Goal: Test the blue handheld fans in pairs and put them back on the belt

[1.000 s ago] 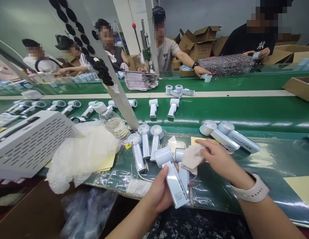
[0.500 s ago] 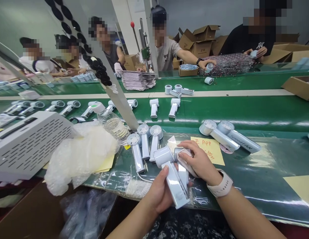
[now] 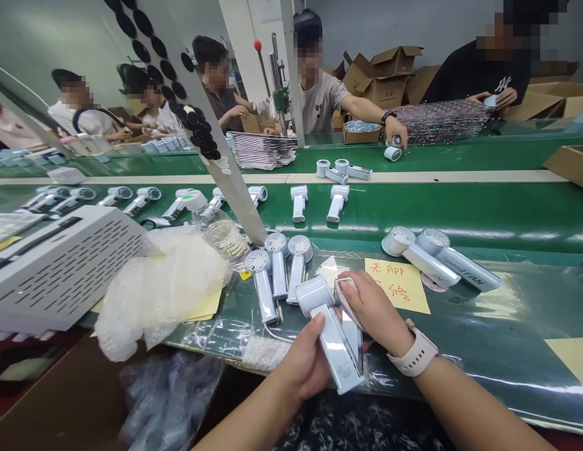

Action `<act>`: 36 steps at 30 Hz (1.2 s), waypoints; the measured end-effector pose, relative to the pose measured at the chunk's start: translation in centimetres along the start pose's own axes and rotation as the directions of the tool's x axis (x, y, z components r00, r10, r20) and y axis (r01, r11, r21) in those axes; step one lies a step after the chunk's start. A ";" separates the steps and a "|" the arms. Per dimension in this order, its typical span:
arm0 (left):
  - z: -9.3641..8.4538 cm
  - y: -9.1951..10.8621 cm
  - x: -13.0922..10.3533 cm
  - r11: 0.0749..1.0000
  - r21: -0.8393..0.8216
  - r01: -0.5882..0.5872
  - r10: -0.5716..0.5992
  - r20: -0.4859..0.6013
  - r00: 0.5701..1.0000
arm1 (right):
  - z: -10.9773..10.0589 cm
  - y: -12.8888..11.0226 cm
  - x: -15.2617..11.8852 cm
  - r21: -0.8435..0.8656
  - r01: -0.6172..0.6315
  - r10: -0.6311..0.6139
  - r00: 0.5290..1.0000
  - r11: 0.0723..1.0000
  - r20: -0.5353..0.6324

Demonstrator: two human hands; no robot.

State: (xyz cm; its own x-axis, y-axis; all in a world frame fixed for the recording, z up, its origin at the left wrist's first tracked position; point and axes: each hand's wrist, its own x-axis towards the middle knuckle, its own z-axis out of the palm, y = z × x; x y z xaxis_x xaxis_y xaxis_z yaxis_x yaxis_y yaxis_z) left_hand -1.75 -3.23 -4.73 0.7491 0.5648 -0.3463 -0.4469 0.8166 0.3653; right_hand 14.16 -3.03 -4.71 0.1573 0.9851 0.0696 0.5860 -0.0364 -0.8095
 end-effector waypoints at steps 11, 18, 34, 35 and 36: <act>0.3 0.5 -0.1 0.999 0.026 0.042 -0.041 -0.037 0.998 | -4.5 0.4 0.5 -0.047 0.162 -0.136 0.929 0.986 0.345; 0.3 0.5 -0.1 0.999 -0.035 0.003 -0.004 -0.039 0.999 | -0.4 -0.7 0.2 -0.182 0.047 -0.034 0.997 0.982 0.075; 0.2 0.8 -0.2 1.000 0.023 0.020 -0.020 0.002 1.000 | -8.4 2.5 0.9 -0.367 0.079 -0.181 0.950 0.927 -0.253; 0.1 0.7 -0.2 1.000 0.024 0.010 -0.010 0.001 1.000 | -9.3 2.1 1.4 -0.348 0.053 -0.177 0.925 0.936 -0.337; 0.0 0.7 -0.2 1.000 0.025 0.002 -0.002 0.000 1.000 | -10.1 1.6 1.8 -0.309 0.035 -0.165 0.900 0.950 -0.404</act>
State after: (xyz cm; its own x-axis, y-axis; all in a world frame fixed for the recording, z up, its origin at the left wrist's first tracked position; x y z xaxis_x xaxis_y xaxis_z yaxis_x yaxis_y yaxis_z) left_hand -2.16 -2.76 -4.41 0.7503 0.5627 -0.3470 -0.4326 0.8148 0.3860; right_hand 23.38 -3.01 -0.01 0.3659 0.8244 0.4318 0.8083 -0.0517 -0.5865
